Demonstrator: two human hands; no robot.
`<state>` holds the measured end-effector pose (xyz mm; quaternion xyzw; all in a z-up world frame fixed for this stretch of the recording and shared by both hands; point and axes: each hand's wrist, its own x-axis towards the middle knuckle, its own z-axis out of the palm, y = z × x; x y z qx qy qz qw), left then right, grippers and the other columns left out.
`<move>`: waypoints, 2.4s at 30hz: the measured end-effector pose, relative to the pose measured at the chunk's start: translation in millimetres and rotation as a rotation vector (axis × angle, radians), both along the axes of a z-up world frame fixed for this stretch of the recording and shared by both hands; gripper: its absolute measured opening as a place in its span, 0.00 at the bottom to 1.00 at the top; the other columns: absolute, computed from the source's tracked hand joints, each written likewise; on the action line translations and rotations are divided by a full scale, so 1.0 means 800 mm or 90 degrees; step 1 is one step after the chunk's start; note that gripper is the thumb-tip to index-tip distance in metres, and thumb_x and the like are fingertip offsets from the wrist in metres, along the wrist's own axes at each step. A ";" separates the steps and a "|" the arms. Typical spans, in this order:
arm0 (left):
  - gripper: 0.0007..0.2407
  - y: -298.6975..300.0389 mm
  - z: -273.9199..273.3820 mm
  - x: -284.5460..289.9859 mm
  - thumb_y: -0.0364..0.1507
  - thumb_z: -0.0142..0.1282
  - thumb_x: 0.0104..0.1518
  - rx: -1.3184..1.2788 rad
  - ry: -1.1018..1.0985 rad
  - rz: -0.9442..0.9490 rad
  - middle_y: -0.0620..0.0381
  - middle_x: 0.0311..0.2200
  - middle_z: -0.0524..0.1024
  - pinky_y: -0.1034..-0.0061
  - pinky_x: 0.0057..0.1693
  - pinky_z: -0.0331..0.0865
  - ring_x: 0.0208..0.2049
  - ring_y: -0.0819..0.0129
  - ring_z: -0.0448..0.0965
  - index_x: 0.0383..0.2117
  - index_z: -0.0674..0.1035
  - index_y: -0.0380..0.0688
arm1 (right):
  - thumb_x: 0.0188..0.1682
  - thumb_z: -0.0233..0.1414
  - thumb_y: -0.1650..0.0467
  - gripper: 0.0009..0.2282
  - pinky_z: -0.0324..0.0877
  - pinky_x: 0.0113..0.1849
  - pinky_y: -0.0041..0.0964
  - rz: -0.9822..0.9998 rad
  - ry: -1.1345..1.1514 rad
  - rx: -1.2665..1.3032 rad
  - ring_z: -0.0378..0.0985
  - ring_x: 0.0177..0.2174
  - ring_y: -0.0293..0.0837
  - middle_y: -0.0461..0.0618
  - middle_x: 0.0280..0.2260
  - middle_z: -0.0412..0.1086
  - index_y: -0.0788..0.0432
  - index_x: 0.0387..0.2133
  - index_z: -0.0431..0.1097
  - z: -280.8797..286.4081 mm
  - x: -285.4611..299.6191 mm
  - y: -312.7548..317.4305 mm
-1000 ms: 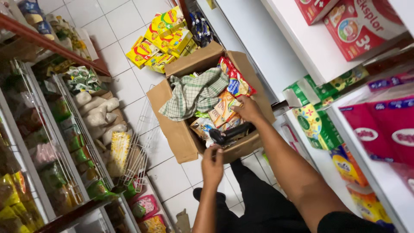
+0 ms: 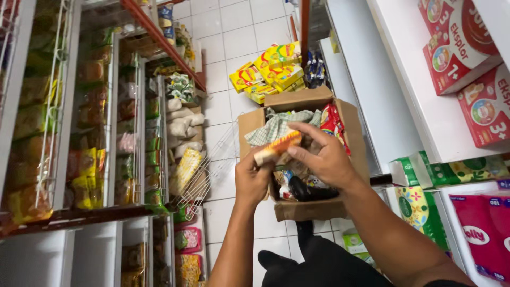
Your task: The person wipes a drink carton and a coffee bag with a cloth, scans their barcodes with a handheld scanner, and places them on the store shelves.
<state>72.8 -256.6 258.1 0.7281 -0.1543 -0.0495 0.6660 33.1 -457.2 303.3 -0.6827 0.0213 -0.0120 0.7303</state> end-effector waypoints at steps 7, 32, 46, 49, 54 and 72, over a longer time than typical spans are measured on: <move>0.10 -0.002 0.050 0.004 0.21 0.56 0.62 -0.268 0.069 0.149 0.54 0.42 0.79 0.77 0.49 0.75 0.42 0.72 0.79 0.49 0.76 0.32 | 0.45 0.64 0.66 0.33 0.63 0.54 0.43 -0.028 -0.237 -0.355 0.67 0.54 0.51 0.64 0.54 0.66 0.66 0.62 0.57 0.005 0.026 0.021; 0.28 0.099 0.108 -0.134 0.31 0.57 0.59 -0.418 0.129 -0.048 0.48 0.59 0.71 0.68 0.64 0.66 0.59 0.64 0.73 0.65 0.63 0.34 | 0.48 0.62 0.71 0.20 0.68 0.57 0.40 0.176 -0.541 -0.157 0.75 0.53 0.47 0.55 0.52 0.72 0.59 0.55 0.71 0.092 -0.006 0.117; 0.16 0.175 0.144 -0.328 0.24 0.47 0.70 -0.181 -0.208 0.385 0.51 0.52 0.73 0.73 0.61 0.69 0.52 0.69 0.74 0.62 0.65 0.34 | 0.50 0.55 0.74 0.32 0.65 0.53 0.39 0.485 -0.184 -0.039 0.68 0.53 0.43 0.57 0.56 0.65 0.62 0.67 0.49 0.112 -0.203 0.222; 0.19 0.208 0.144 -0.361 0.26 0.52 0.68 -0.150 -0.236 0.350 0.51 0.53 0.72 0.71 0.62 0.68 0.54 0.66 0.72 0.64 0.65 0.36 | 0.48 0.59 0.75 0.30 0.71 0.50 0.39 0.505 -0.127 0.049 0.72 0.50 0.41 0.54 0.52 0.69 0.59 0.64 0.53 0.118 -0.223 0.237; 0.28 0.270 0.079 -0.417 0.48 0.43 0.66 -0.372 0.055 0.088 0.52 0.58 0.73 0.68 0.62 0.68 0.58 0.64 0.74 0.65 0.66 0.40 | 0.48 0.60 0.81 0.22 0.68 0.61 0.39 0.522 -0.485 0.078 0.71 0.60 0.45 0.55 0.58 0.68 0.60 0.56 0.66 0.124 -0.236 0.269; 0.35 0.268 0.074 -0.532 0.21 0.67 0.50 -0.344 -0.012 0.454 0.47 0.59 0.70 0.68 0.63 0.69 0.58 0.62 0.73 0.66 0.61 0.34 | 0.55 0.49 0.62 0.25 0.71 0.54 0.51 0.541 0.247 0.458 0.73 0.53 0.53 0.58 0.56 0.67 0.61 0.62 0.58 -0.025 -0.312 0.349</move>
